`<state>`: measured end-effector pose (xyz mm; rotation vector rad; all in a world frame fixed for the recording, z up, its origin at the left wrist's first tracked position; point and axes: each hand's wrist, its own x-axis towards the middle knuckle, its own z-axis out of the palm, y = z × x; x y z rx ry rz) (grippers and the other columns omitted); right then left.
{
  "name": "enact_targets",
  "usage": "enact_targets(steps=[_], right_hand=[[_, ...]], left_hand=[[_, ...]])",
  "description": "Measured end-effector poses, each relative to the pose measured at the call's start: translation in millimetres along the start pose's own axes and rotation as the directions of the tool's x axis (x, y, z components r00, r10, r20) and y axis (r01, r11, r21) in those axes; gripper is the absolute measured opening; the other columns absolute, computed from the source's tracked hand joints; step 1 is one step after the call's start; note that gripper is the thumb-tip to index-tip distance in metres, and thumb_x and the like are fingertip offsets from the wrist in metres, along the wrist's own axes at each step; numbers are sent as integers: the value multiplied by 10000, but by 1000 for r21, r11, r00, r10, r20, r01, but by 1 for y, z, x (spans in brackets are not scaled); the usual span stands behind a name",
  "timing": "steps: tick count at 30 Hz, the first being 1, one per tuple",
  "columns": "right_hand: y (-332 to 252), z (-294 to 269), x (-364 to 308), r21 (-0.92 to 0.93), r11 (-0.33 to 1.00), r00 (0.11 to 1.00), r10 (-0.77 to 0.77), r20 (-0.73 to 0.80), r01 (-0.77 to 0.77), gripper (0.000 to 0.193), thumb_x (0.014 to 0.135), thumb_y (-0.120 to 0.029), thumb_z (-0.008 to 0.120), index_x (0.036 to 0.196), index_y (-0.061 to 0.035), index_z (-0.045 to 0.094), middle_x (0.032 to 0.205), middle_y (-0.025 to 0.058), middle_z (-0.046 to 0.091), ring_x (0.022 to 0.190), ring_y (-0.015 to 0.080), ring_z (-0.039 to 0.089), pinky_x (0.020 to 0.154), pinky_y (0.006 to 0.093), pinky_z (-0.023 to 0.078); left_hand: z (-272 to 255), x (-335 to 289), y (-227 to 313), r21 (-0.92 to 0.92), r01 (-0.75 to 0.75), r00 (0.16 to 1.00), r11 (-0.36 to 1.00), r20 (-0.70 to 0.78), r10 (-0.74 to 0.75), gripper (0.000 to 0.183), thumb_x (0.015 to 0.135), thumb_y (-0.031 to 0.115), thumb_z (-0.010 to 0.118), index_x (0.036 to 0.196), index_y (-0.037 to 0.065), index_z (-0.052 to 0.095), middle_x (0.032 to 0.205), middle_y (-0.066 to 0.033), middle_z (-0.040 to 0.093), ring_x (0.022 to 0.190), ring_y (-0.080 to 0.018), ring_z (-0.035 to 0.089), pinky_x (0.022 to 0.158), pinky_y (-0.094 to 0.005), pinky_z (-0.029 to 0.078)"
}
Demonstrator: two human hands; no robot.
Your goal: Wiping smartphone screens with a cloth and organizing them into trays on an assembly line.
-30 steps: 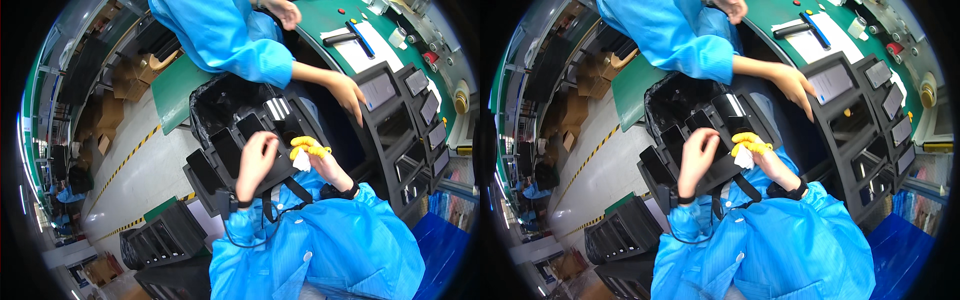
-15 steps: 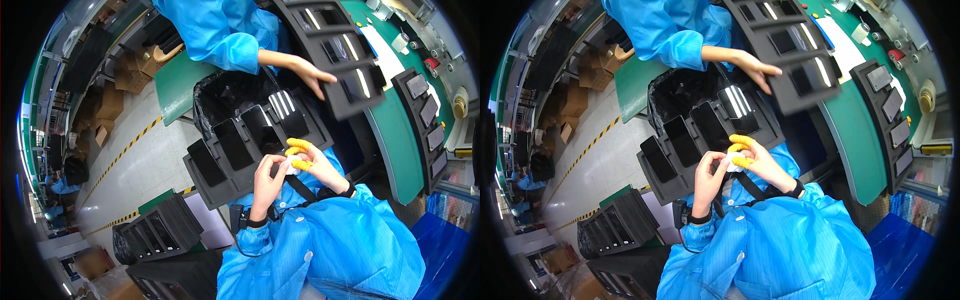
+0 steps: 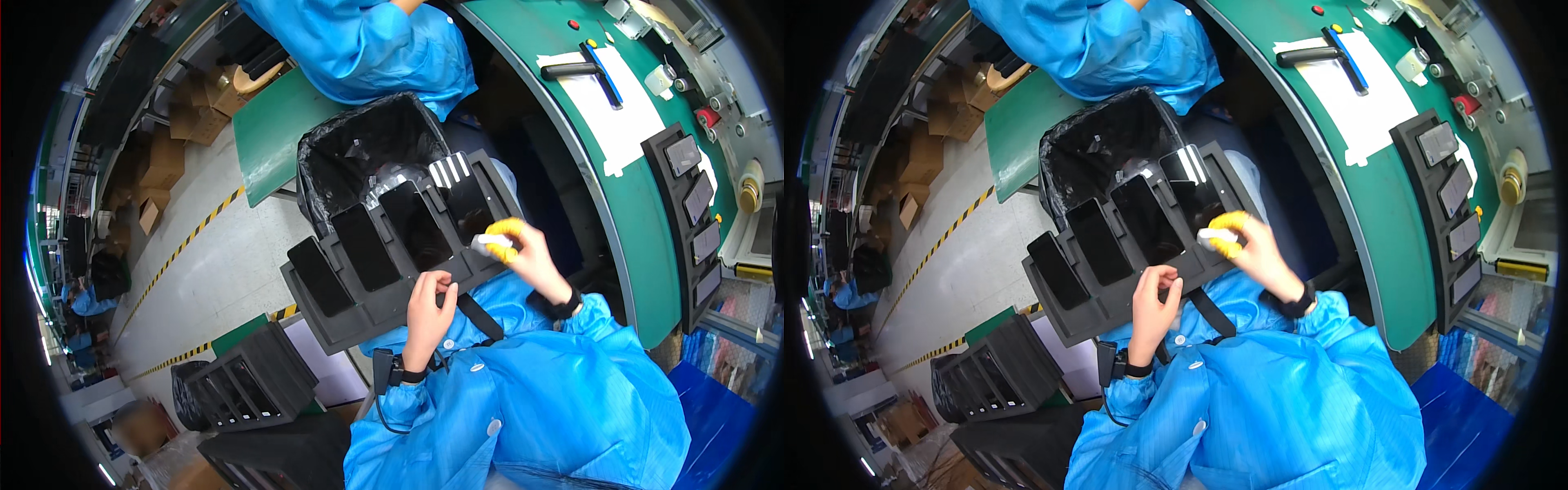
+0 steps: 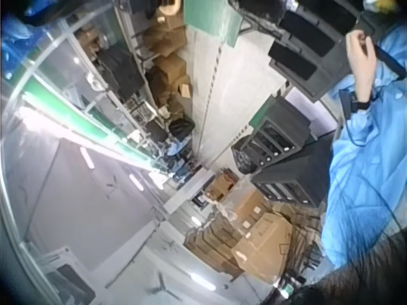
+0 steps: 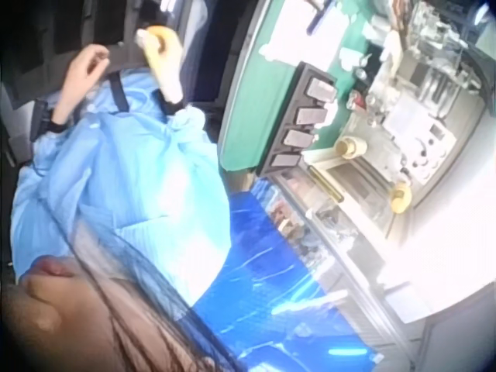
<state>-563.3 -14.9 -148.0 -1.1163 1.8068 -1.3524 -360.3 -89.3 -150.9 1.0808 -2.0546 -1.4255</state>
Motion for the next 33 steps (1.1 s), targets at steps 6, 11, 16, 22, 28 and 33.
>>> enact_targets(steps=[6, 11, 16, 22, 28, 33], right_hand=[[34, -23, 79, -576, 693, 900, -355, 252, 434, 232, 745, -50, 657, 977, -40, 648, 911, 124, 615, 871, 322, 604, 738, 384, 506], [49, -4, 60, -604, 641, 850, -152, 505, 474, 244, 755, -67, 642, 995, -24, 654, 937, 151, 601, 909, 320, 600, 779, 381, 521], [50, 6, 96, -513, 711, 853, -243, 462, 481, 338, 690, 2, 646, 1026, 13, 608, 953, 185, 577, 955, 364, 572, 842, 410, 491], [52, -7, 204, -483, 785, 918, -376, 128, 388, 189, 783, -19, 626, 971, -6, 608, 904, 173, 602, 876, 375, 580, 768, 415, 479], [30, -8, 89, -492, 797, 901, -140, 411, 349, 318, 741, 1, 643, 1057, -32, 634, 971, 158, 595, 937, 357, 589, 805, 411, 489], [57, 5, 146, -551, 694, 884, -327, 333, 464, 284, 696, 18, 622, 979, -10, 607, 950, 179, 580, 918, 368, 571, 797, 427, 480]], left_hand=[[26, 11, -35, 277, -418, 902, 865, 238, 360, 189, 773, 98, 643, 948, 33, 610, 944, -87, 576, 867, -283, 564, 742, -378, 466], [25, 17, -44, 217, -423, 887, 880, 295, 354, 205, 771, 93, 652, 967, 39, 623, 942, -76, 572, 853, -267, 562, 726, -364, 465], [26, 17, -45, 198, -388, 900, 900, 292, 323, 165, 765, 98, 678, 921, 52, 651, 884, -60, 576, 823, -253, 572, 719, -353, 463], [25, 18, -43, 158, -387, 903, 908, 262, 340, 120, 770, 81, 669, 883, 43, 657, 824, -49, 547, 768, -228, 560, 670, -338, 450], [26, 18, -45, 159, -390, 907, 907, 238, 348, 121, 771, 78, 671, 887, 49, 656, 810, -46, 540, 749, -222, 556, 654, -339, 442], [27, 20, -41, 164, -401, 903, 901, 237, 359, 126, 773, 78, 669, 895, 51, 654, 809, -42, 540, 746, -220, 555, 650, -337, 440]])
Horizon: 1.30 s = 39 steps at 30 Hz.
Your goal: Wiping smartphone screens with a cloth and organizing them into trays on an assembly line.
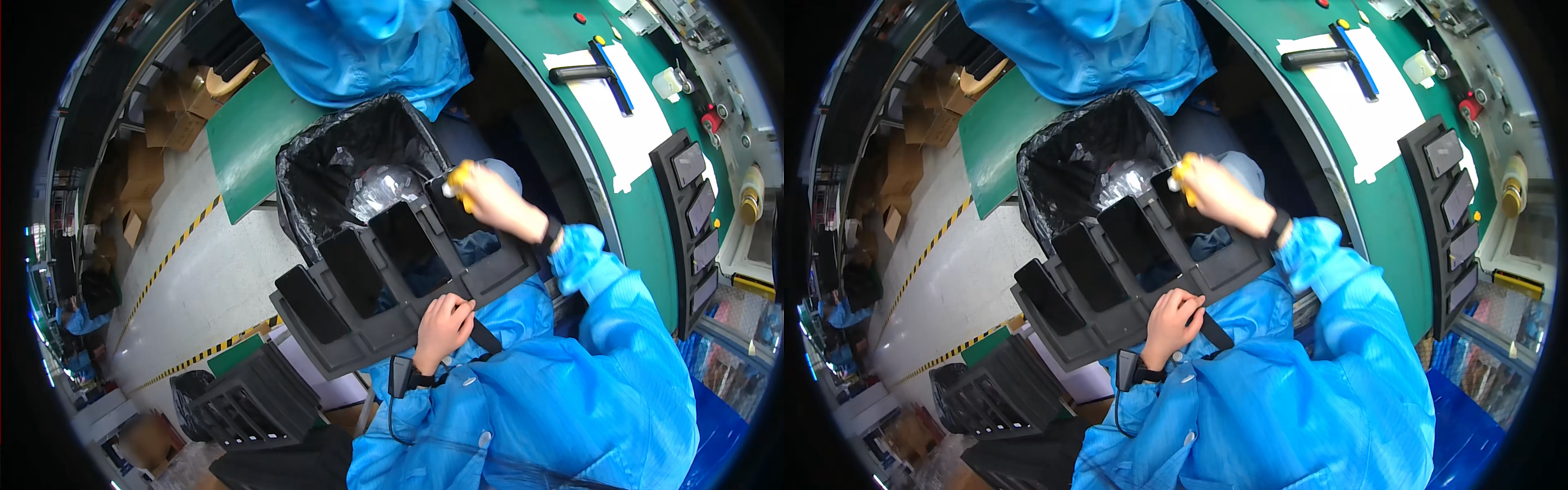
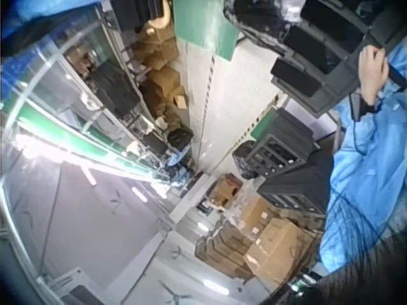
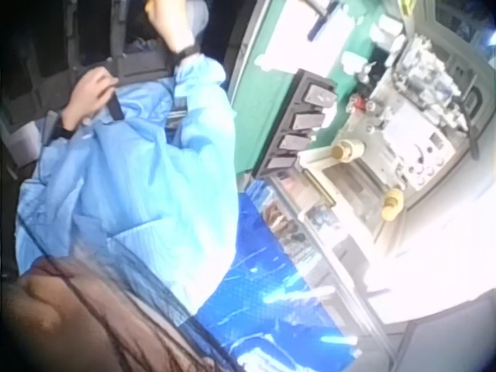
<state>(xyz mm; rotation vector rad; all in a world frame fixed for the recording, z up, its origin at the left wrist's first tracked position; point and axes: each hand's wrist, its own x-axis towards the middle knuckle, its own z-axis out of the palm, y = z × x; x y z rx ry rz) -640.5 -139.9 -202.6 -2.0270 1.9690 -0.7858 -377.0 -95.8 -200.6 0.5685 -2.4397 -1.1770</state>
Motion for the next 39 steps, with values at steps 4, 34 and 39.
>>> enact_targets(steps=[4, 34, 39], right_hand=[[31, -19, 47, 23, 997, 982, 82, -168, -80, 193, 742, 4, 598, 935, 6, 586, 893, 177, 576, 883, 363, 573, 761, 425, 475], [17, -22, 28, 102, 972, 954, 227, -198, -211, 194, 788, -20, 631, 979, -1, 609, 941, 196, 631, 890, 387, 603, 778, 421, 486], [-24, -25, -51, 124, 961, 969, 245, 19, -245, 206, 802, -57, 660, 1000, -15, 621, 890, 180, 608, 868, 367, 613, 744, 411, 501]], left_hand=[[-1, -2, 0, 3, 15, 1000, 1000, 8, -15, 117, 774, 81, 670, 887, 53, 656, 809, -41, 540, 745, -217, 554, 655, -334, 442], [0, -2, 1, 5, 37, 999, 999, -11, -37, 108, 768, 76, 678, 871, 56, 650, 803, -34, 546, 734, -212, 554, 651, -331, 444], [-1, -3, 2, 10, 43, 999, 999, -15, -43, 121, 765, 70, 676, 883, 53, 654, 813, -37, 545, 742, -214, 558, 659, -333, 450]])
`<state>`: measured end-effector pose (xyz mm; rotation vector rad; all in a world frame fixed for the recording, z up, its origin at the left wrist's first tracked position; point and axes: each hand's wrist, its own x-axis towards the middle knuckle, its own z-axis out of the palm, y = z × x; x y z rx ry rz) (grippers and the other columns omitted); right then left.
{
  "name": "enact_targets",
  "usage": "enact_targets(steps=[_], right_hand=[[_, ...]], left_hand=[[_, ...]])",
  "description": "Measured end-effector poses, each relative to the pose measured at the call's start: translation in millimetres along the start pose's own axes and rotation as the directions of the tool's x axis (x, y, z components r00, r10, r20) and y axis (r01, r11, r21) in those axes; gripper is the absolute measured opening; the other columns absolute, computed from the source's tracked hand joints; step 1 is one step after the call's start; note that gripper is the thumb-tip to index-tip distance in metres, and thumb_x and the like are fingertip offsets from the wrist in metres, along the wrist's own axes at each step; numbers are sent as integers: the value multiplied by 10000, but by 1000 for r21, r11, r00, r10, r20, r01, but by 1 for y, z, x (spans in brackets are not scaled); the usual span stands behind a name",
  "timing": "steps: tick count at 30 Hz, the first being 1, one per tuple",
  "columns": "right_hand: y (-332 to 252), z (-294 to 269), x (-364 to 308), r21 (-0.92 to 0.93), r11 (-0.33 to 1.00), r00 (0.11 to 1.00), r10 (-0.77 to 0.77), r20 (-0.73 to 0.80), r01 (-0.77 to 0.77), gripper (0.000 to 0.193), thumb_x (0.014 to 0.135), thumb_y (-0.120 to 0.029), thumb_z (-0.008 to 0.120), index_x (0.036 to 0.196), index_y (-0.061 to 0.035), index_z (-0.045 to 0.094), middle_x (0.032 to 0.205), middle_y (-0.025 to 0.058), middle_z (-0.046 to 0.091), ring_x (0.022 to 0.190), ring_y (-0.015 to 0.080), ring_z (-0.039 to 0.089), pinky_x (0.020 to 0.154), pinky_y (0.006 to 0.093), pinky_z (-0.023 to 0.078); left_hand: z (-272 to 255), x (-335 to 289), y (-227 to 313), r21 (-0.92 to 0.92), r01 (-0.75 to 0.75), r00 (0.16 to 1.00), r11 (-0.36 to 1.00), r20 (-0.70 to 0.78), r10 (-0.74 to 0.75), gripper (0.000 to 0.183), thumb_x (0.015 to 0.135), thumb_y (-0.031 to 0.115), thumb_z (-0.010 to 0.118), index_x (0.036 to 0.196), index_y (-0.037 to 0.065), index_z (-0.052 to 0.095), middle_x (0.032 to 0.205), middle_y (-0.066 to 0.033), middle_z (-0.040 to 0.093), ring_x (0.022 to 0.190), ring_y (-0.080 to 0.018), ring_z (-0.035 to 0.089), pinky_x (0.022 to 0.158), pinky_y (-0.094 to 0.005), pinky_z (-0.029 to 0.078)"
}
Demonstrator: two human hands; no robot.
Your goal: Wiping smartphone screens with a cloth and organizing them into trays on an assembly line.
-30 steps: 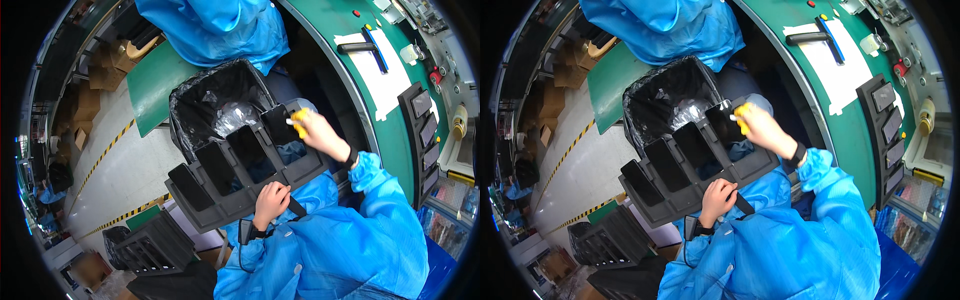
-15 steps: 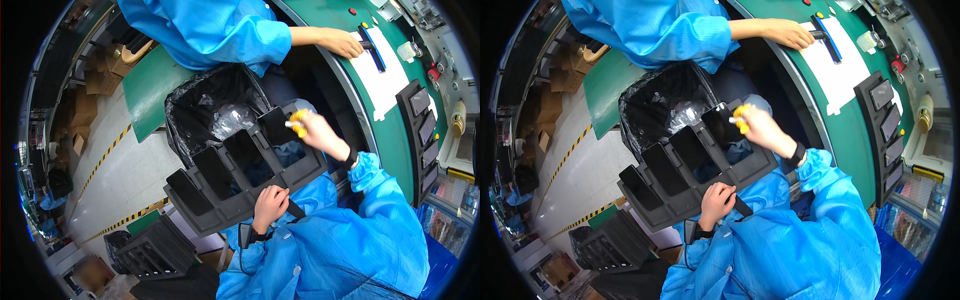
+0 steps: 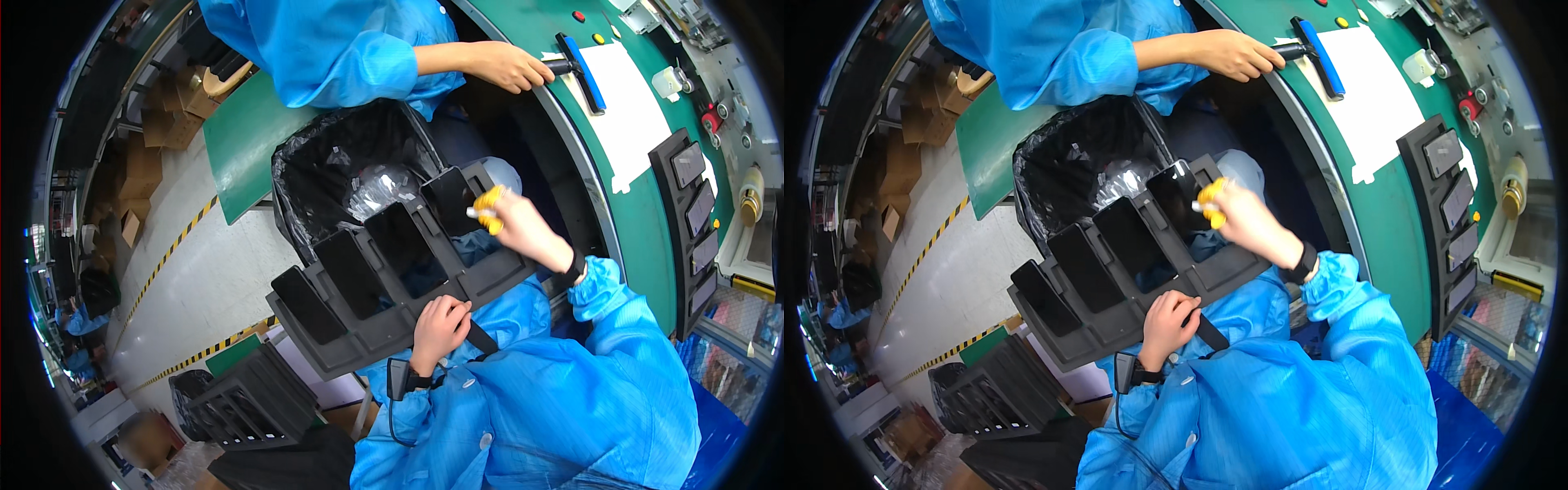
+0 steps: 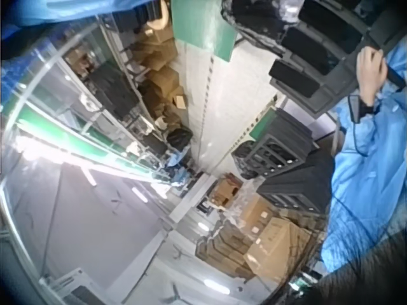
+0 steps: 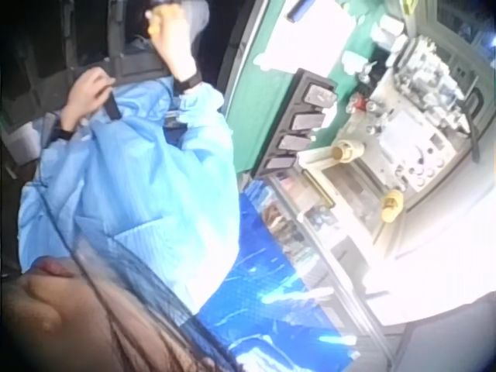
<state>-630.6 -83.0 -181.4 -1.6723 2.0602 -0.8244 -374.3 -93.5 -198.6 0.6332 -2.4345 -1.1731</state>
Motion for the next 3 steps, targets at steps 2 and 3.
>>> enact_targets(steps=[2, 3], right_hand=[[-4, 10, -8, -42, 999, 975, 14, 220, -5, 262, 786, -69, 676, 1042, -29, 636, 1013, 201, 599, 939, 378, 604, 805, 412, 505], [-5, 16, -1, -72, 997, 955, 2, 295, 20, 293, 778, -72, 683, 1065, -36, 644, 1088, 214, 589, 995, 381, 596, 832, 406, 504]], left_hand=[[0, 0, -2, 19, -8, 1000, 1000, 29, 8, 130, 765, 71, 675, 893, 54, 658, 820, -38, 546, 746, -216, 560, 664, -337, 452], [0, -3, -1, 18, -6, 1000, 1000, 31, 5, 130, 765, 71, 675, 893, 54, 658, 820, -38, 546, 746, -216, 560, 664, -337, 452]])
